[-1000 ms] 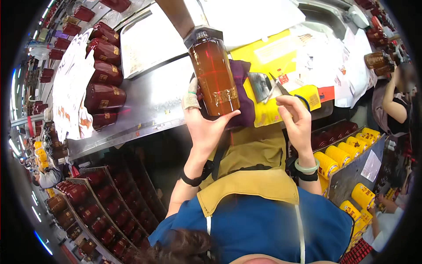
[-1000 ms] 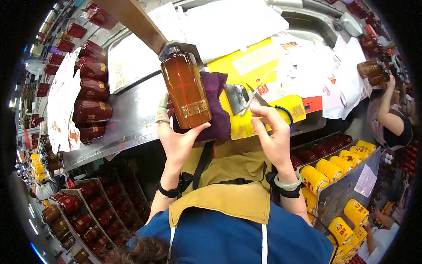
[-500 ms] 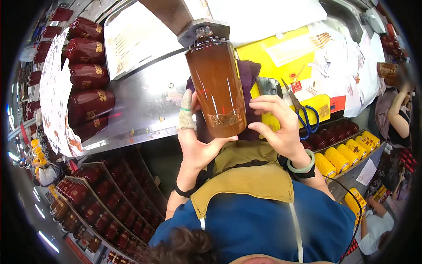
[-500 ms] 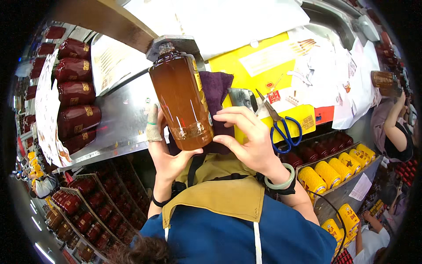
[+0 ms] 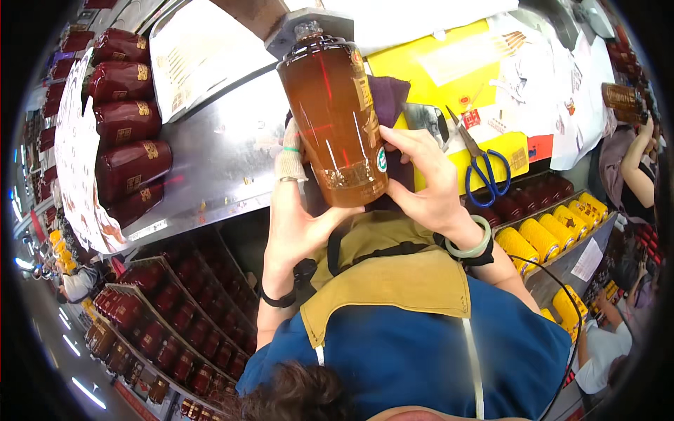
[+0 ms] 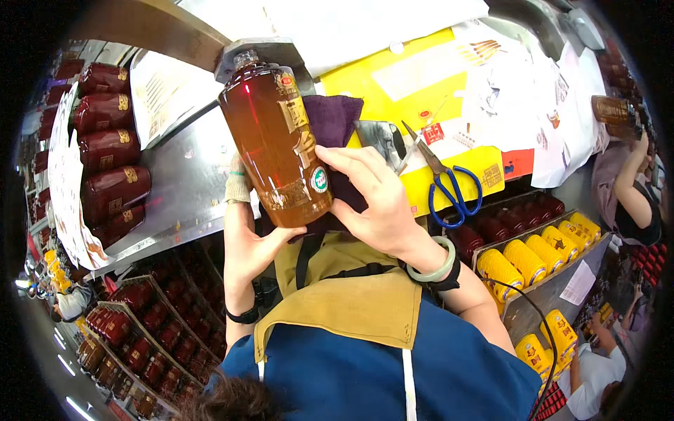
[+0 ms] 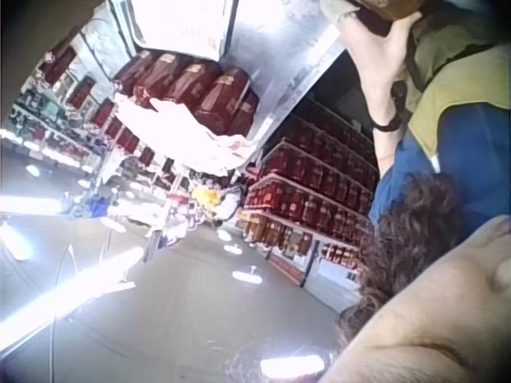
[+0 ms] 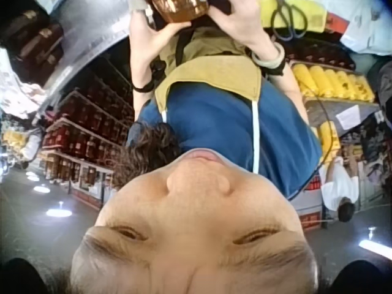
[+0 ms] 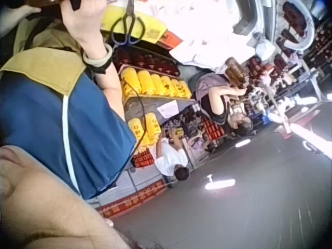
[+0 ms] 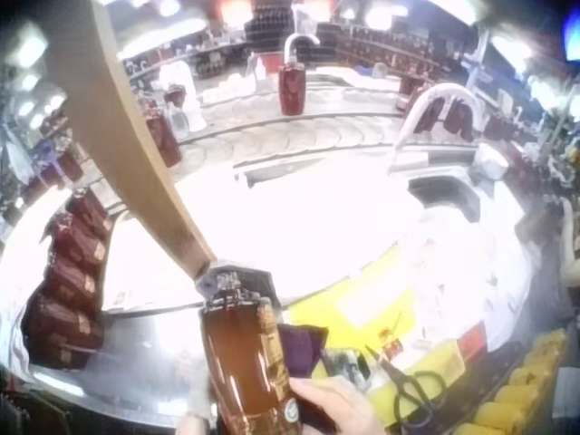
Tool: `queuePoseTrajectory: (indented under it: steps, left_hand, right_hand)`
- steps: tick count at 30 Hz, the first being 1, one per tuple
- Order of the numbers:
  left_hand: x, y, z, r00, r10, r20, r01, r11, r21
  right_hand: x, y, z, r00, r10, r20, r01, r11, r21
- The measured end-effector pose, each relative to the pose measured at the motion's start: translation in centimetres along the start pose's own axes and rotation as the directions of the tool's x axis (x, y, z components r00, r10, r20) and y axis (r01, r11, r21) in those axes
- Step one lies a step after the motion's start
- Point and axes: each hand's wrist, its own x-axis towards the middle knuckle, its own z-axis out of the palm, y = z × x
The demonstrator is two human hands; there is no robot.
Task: The recorder applies labels to brown glass bottles, using scissors to trim labels and smoothing them manually onto the bottle surface.
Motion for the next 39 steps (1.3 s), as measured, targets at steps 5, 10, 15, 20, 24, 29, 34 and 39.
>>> queuePoseTrajectory:
  steps: [5, 10, 15, 20, 24, 29, 34, 39]
  left_hand:
    - [-0.1, -0.9, 1.3, 0.95, 0.189, -0.248, -0.2, 0.98, -0.018]
    - [-0.6, -1.0, 1.6, 0.936, 0.194, -0.294, -0.209, 0.978, -0.019]
    - [-0.9, -0.9, 1.3, 0.947, 0.169, -0.271, -0.175, 0.985, 0.003]
    - [-0.6, -1.1, 1.2, 0.962, 0.128, -0.241, -0.12, 0.992, 0.049]
    - [-0.4, -0.9, 1.2, 0.967, 0.145, -0.208, -0.13, 0.988, 0.08]
    - [0.0, -0.4, 1.7, 0.953, 0.178, -0.244, -0.154, 0.981, 0.116]
    - [0.2, -0.2, 2.1, 0.941, 0.153, -0.3, -0.126, 0.986, 0.108]
    - [0.1, -0.4, 1.8, 0.947, 0.119, -0.3, -0.071, 0.983, 0.167]
  right_hand:
    - [-0.5, -0.5, 0.0, 0.979, -0.188, -0.077, 0.188, 0.982, -0.012]
    - [-0.5, -0.7, -0.2, 0.991, -0.109, -0.079, 0.11, 0.994, 0.003]
    - [-0.7, -0.6, 0.3, 0.996, -0.047, -0.077, 0.051, 0.997, 0.053]
    - [-0.8, -0.9, 0.7, 0.989, -0.077, -0.129, 0.087, 0.993, 0.079]
    - [-0.7, -1.0, 0.9, 0.98, -0.133, -0.149, 0.142, 0.988, 0.052]
    - [-0.7, -1.1, 0.8, 0.985, -0.102, -0.138, 0.11, 0.993, 0.049]
    - [-0.6, -1.0, 0.7, 0.987, -0.094, -0.13, 0.102, 0.993, 0.06]
    - [-0.9, -0.9, 0.6, 0.99, -0.058, -0.127, 0.069, 0.994, 0.082]
